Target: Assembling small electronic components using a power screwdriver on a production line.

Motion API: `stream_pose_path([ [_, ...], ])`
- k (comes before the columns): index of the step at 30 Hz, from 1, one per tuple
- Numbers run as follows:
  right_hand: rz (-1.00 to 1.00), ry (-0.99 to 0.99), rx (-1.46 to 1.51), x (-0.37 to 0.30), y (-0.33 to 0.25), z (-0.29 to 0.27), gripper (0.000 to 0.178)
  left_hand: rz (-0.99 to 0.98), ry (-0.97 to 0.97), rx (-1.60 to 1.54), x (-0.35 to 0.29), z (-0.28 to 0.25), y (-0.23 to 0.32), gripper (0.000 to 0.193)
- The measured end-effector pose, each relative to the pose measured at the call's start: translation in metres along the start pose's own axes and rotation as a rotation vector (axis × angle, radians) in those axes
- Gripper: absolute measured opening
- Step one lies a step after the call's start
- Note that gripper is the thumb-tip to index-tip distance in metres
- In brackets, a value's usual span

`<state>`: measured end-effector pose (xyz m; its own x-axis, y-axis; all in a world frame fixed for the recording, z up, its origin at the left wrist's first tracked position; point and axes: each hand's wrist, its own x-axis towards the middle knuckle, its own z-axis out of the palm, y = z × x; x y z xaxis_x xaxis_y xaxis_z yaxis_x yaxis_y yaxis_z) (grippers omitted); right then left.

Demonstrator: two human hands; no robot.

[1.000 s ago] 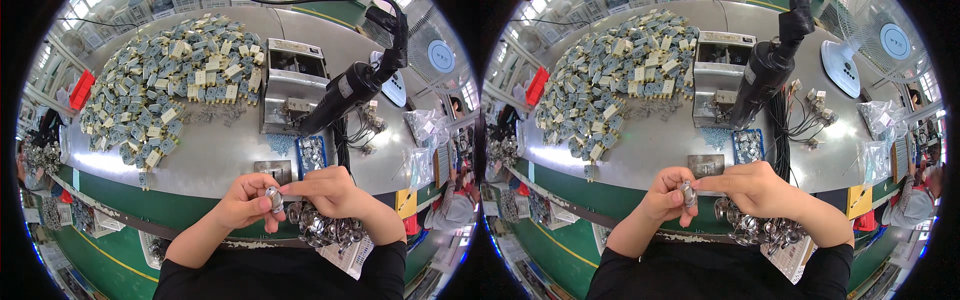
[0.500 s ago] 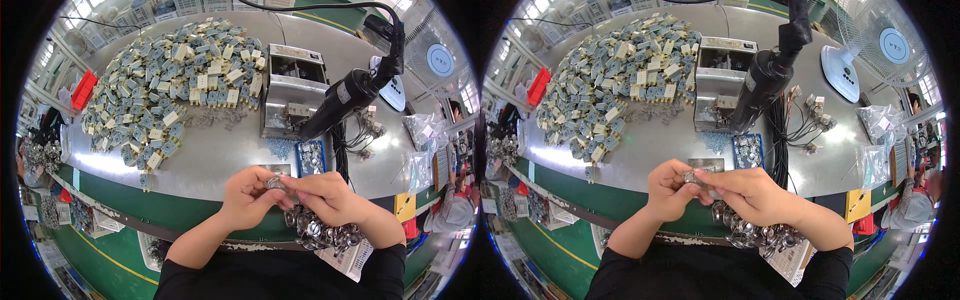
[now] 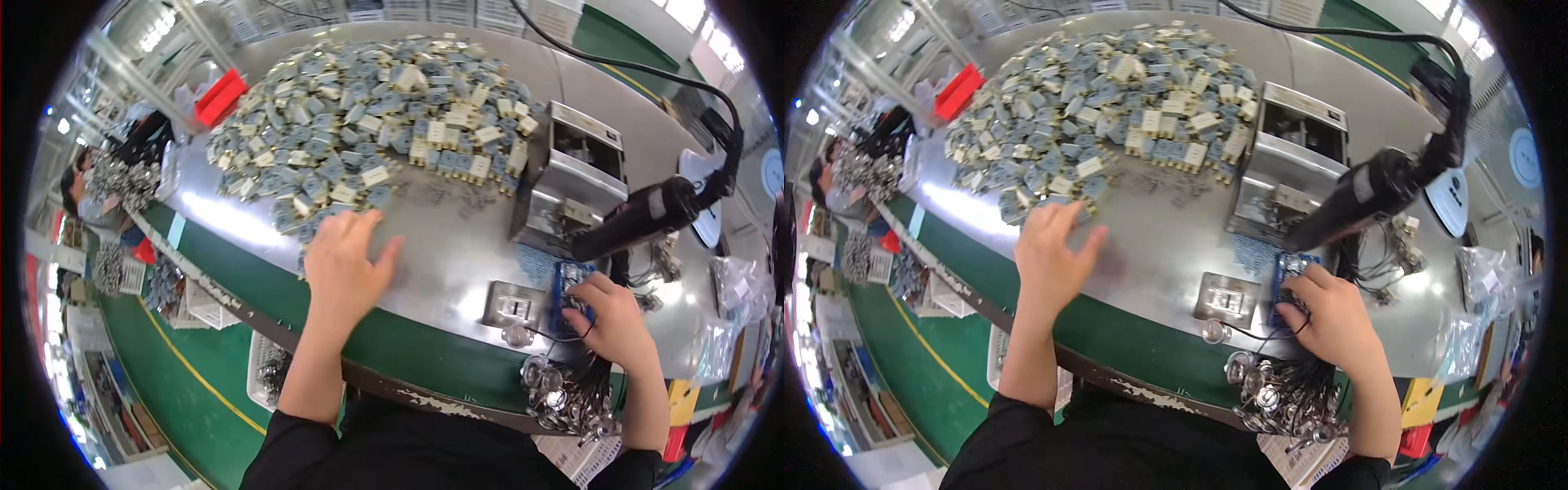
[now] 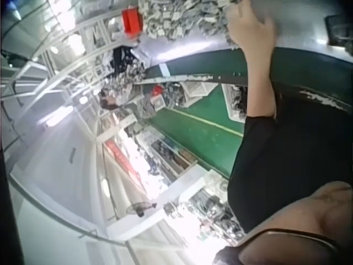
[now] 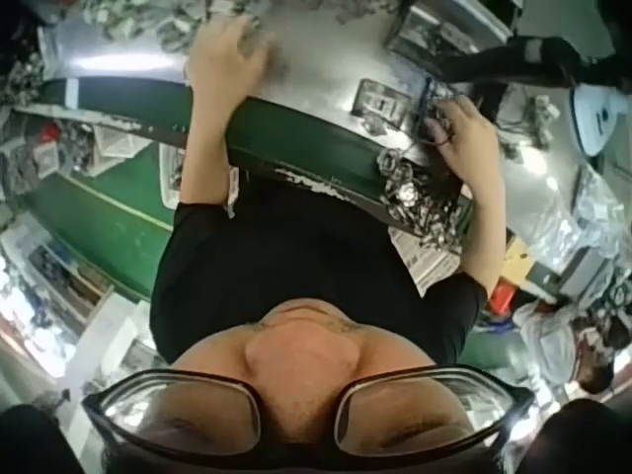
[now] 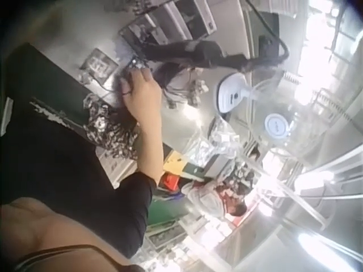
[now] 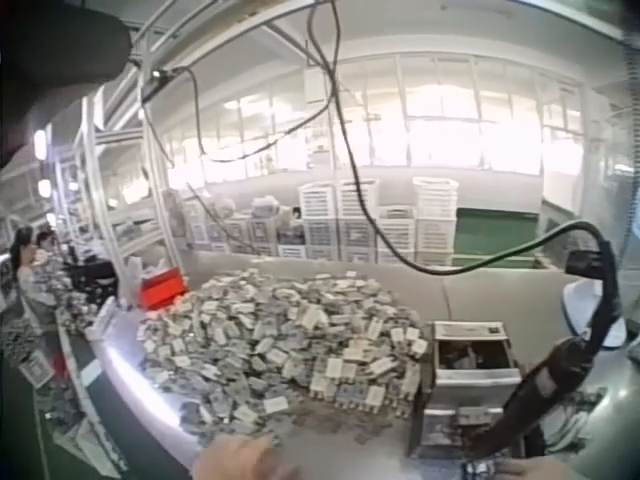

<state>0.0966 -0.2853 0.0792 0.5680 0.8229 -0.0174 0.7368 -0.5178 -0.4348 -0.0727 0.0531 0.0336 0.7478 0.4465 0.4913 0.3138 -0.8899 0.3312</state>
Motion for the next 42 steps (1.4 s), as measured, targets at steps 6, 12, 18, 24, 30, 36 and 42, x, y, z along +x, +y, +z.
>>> stream_pose_path([
  [6,0.013,-0.081,-0.154,0.012,0.012,0.018,0.019,-0.025,0.028,0.181,-0.021,0.007,-0.056,0.037],
  [12,0.011,-0.141,-0.158,0.012,0.021,0.025,0.012,0.132,0.032,-0.003,-0.022,0.011,-0.044,0.034],
  [18,0.022,-0.144,-0.168,0.009,0.017,0.025,0.010,0.082,-0.252,-0.258,-0.027,0.013,-0.024,0.038],
  [24,0.005,-0.219,-0.195,0.011,0.020,0.024,0.009,0.253,-0.216,-0.544,-0.022,0.010,-0.005,0.042],
  [30,-0.008,-0.146,-0.146,0.010,0.018,0.017,0.011,0.379,-0.134,-0.620,-0.007,0.000,0.018,0.048],
  [36,-0.090,-0.194,-0.145,0.012,0.028,0.021,0.016,0.401,-0.277,-0.667,0.002,0.018,0.056,0.041],
  [42,-0.098,-0.130,-0.121,0.006,0.027,0.016,0.014,0.618,-0.376,-0.347,-0.001,0.041,0.090,0.038],
])
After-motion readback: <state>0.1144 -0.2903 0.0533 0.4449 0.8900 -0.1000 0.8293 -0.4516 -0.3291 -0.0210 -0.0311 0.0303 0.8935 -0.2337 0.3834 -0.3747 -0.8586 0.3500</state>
